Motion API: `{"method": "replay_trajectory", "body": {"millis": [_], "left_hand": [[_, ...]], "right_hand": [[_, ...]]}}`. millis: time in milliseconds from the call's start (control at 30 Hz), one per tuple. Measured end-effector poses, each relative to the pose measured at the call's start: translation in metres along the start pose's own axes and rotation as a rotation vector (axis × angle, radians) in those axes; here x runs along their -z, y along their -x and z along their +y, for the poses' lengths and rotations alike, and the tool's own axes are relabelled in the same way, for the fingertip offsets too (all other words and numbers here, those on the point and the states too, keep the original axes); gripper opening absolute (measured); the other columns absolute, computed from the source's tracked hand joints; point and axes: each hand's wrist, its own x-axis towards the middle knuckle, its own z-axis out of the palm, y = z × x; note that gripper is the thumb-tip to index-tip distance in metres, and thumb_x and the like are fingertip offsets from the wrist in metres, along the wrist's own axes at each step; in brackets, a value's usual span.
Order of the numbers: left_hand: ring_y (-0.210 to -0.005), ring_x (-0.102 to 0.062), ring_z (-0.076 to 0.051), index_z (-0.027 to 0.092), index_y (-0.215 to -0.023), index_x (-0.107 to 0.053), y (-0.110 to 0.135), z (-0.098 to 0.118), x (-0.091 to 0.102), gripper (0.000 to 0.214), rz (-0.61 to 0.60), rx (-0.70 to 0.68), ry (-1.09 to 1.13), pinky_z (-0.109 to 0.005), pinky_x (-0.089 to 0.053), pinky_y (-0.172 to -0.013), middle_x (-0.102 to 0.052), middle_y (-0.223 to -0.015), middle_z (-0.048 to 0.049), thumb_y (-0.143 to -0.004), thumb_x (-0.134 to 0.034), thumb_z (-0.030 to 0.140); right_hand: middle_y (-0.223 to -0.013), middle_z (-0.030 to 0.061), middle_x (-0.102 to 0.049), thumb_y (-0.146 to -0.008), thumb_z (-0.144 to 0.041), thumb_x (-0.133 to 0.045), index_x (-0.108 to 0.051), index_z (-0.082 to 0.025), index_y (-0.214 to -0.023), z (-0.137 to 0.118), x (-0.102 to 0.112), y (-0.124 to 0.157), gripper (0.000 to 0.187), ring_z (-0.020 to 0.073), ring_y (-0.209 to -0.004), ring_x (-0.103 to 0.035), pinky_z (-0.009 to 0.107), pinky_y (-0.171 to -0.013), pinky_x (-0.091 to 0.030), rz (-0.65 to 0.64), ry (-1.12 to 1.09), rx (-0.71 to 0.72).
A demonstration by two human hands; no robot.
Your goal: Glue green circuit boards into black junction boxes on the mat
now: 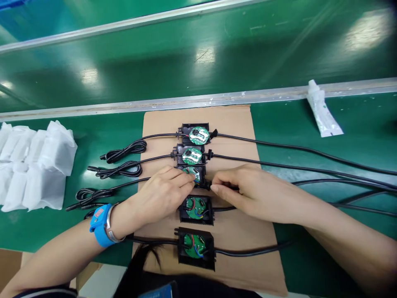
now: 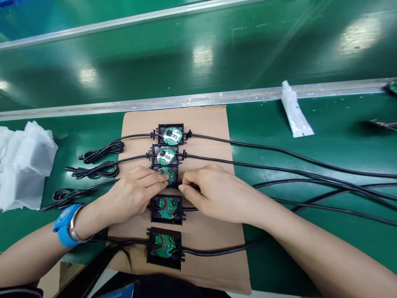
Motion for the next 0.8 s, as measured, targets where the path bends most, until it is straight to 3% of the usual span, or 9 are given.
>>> {"method": "replay_trajectory", "body": {"millis": [100, 167, 300, 400, 500, 667, 800], "left_hand": [[-0.101, -0.066, -0.022, 0.011, -0.107, -0.068, -0.001, 0.001, 0.001, 0.026, 0.007, 0.012, 0.010, -0.037, -0.055, -0.087, -0.071, -0.119, -0.0108, -0.095, -0.045, 0.006], [-0.101, -0.066, -0.022, 0.011, -0.105, -0.068, -0.001, 0.000, 0.002, 0.025, 0.002, 0.015, 0.019, -0.037, -0.055, -0.087, -0.071, -0.117, -0.0103, -0.097, -0.045, 0.007], [-0.101, -0.066, -0.022, 0.012, -0.101, -0.068, -0.001, -0.001, 0.002, 0.024, -0.011, 0.013, 0.039, -0.036, -0.054, -0.088, -0.071, -0.117, -0.0103, -0.098, -0.044, 0.009], [-0.100, -0.065, -0.022, 0.011, -0.100, -0.066, -0.001, 0.000, 0.002, 0.022, 0.009, 0.020, 0.047, -0.036, -0.054, -0.088, -0.070, -0.115, -0.0098, -0.098, -0.044, 0.009], [-0.096, -0.065, -0.021, 0.012, -0.106, -0.064, -0.002, 0.001, 0.002, 0.022, -0.004, 0.039, 0.034, -0.035, -0.054, -0.086, -0.070, -0.108, -0.0088, -0.097, -0.044, 0.008], [-0.088, -0.063, -0.020, 0.010, -0.132, -0.053, -0.003, 0.003, 0.001, 0.037, 0.018, 0.021, -0.032, -0.034, -0.053, -0.079, -0.069, -0.103, -0.0077, -0.098, -0.039, 0.007], [-0.087, -0.061, -0.021, 0.008, -0.128, -0.056, -0.007, 0.008, 0.000, 0.036, -0.031, 0.025, -0.093, -0.035, -0.051, -0.075, -0.066, -0.102, -0.0089, -0.096, -0.039, 0.007]], "right_hand": [[-0.056, -0.0030, -0.051, -0.098, -0.028, -0.041, -0.049, -0.020, -0.067, 0.002, 0.000, 0.000, 0.033, 0.0104, -0.051, -0.046, 0.025, -0.051, -0.033, -0.045, -0.050, 0.008], [-0.059, -0.0032, -0.053, -0.097, -0.024, -0.044, -0.052, -0.020, -0.073, 0.004, -0.007, 0.001, 0.026, 0.0101, -0.051, -0.047, 0.024, -0.050, -0.035, 0.018, -0.063, 0.071], [-0.076, 0.0040, -0.062, -0.096, -0.014, -0.046, -0.057, -0.017, -0.088, 0.010, -0.033, 0.000, 0.014, 0.0140, -0.070, -0.058, 0.025, -0.065, -0.048, 0.406, 0.111, 0.327], [-0.072, 0.0046, -0.058, -0.094, -0.010, -0.050, -0.055, -0.017, -0.079, 0.018, -0.046, -0.003, 0.017, 0.0161, -0.071, -0.055, 0.026, -0.066, -0.047, 0.596, 0.333, 0.418], [-0.071, 0.0033, -0.054, -0.094, -0.011, -0.050, -0.053, -0.017, -0.075, 0.023, -0.048, -0.003, 0.020, 0.0144, -0.066, -0.050, 0.025, -0.062, -0.043, 0.574, 0.322, 0.357], [-0.074, 0.0029, -0.054, -0.095, -0.012, -0.045, -0.056, -0.017, -0.076, 0.024, -0.037, -0.001, 0.022, 0.0135, -0.065, -0.048, 0.026, -0.060, -0.039, 0.469, 0.328, 0.333], [-0.073, 0.0032, -0.054, -0.092, -0.009, -0.044, -0.054, -0.018, -0.073, 0.016, -0.032, -0.005, 0.024, 0.0159, -0.066, -0.048, 0.029, -0.057, -0.033, 0.362, 0.423, 0.325]]}}
